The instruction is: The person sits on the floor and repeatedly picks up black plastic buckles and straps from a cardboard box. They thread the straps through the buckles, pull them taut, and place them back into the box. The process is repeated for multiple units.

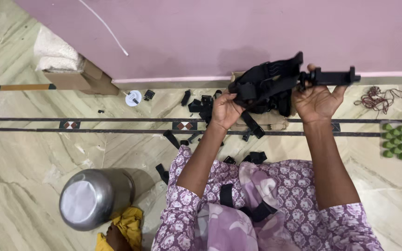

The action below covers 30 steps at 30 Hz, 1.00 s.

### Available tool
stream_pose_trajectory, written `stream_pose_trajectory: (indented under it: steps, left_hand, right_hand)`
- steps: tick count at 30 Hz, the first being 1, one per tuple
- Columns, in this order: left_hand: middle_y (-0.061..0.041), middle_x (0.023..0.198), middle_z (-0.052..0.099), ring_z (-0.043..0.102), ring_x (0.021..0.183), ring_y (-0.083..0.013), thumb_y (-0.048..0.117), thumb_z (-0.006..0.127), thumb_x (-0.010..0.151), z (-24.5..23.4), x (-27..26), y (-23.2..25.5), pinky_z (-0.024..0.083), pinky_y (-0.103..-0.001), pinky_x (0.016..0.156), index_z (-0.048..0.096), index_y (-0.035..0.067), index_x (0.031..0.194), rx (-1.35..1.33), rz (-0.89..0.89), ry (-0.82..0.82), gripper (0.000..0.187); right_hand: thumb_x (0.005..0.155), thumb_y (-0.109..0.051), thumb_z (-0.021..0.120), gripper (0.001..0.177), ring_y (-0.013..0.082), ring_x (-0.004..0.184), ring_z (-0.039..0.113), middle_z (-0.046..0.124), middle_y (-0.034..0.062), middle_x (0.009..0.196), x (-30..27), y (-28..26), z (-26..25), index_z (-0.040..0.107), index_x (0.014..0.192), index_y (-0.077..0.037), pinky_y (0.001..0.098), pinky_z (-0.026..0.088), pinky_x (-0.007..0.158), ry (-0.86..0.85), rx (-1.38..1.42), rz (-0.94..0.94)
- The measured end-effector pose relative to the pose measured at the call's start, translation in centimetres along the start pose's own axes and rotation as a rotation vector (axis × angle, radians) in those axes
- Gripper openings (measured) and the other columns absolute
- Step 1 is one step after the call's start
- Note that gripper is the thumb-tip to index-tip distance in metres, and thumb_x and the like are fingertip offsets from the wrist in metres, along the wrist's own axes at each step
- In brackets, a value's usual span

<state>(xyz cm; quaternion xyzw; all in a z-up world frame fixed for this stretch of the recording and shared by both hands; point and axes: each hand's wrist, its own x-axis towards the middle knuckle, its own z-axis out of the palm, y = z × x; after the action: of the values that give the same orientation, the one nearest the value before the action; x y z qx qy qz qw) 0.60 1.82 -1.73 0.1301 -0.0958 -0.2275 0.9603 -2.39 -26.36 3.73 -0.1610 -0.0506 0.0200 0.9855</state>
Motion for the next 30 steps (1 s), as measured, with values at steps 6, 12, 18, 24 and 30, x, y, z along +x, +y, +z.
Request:
stream_pose_trajectory:
  steps: [6,12,18,24,30]
  left_hand:
    - [-0.011,0.122,0.073,0.068,0.119,-0.0265,0.018,0.071,0.095,0.8,-0.7,-0.7,0.052,-0.052,0.107,0.067,0.013,0.112,-0.083,0.011,-0.011,0.018]
    - [-0.017,0.119,0.07,0.066,0.114,-0.0324,0.057,0.069,0.09,2.1,-1.2,-0.3,0.053,-0.048,0.097,0.068,0.005,0.12,0.09,0.0,0.287,0.06]
    - [-0.013,0.103,0.069,0.068,0.095,-0.0271,0.057,0.076,0.083,1.9,-0.9,1.5,0.058,-0.04,0.08,0.066,0.007,0.112,0.246,-0.002,0.558,0.059]
    - [-0.008,0.093,0.07,0.063,0.077,-0.0211,0.06,0.083,0.084,2.6,-1.3,1.0,0.052,-0.034,0.06,0.071,0.008,0.102,0.175,-0.104,0.391,0.055]
    - [-0.012,0.102,0.072,0.071,0.088,-0.0256,0.045,0.08,0.082,4.3,-2.1,0.5,0.057,-0.04,0.066,0.071,0.01,0.103,0.154,-0.082,0.364,0.042]
  right_hand:
    - [0.097,-0.064,0.061,0.07,0.0199,0.082,0.061,0.063,0.0049,0.093,-0.3,1.3,2.2,0.062,0.139,-0.008,0.0345,0.05,0.074,0.106,-0.187,-0.141]
    - [0.102,-0.056,0.065,0.044,0.0194,0.074,0.059,0.061,0.0027,0.086,0.6,0.7,0.6,0.063,0.096,-0.012,0.0379,0.045,0.066,0.391,-0.391,-0.254]
    - [0.093,-0.053,0.066,0.041,0.0147,0.058,0.055,0.06,-0.0018,0.068,0.7,-1.8,-1.4,0.065,0.076,-0.015,0.0328,0.041,0.05,0.596,-0.416,-0.301]
    - [0.098,-0.048,0.068,0.048,0.0215,0.064,0.066,0.064,0.0051,0.07,0.8,-3.2,-1.6,0.061,0.071,-0.009,0.0355,0.06,0.065,0.604,-0.149,-0.406]
    - [0.101,-0.048,0.069,0.047,0.0157,0.059,0.058,0.062,0.0036,0.069,0.7,-3.2,-0.8,0.059,0.071,-0.013,0.0304,0.05,0.056,0.5,-0.305,-0.469]
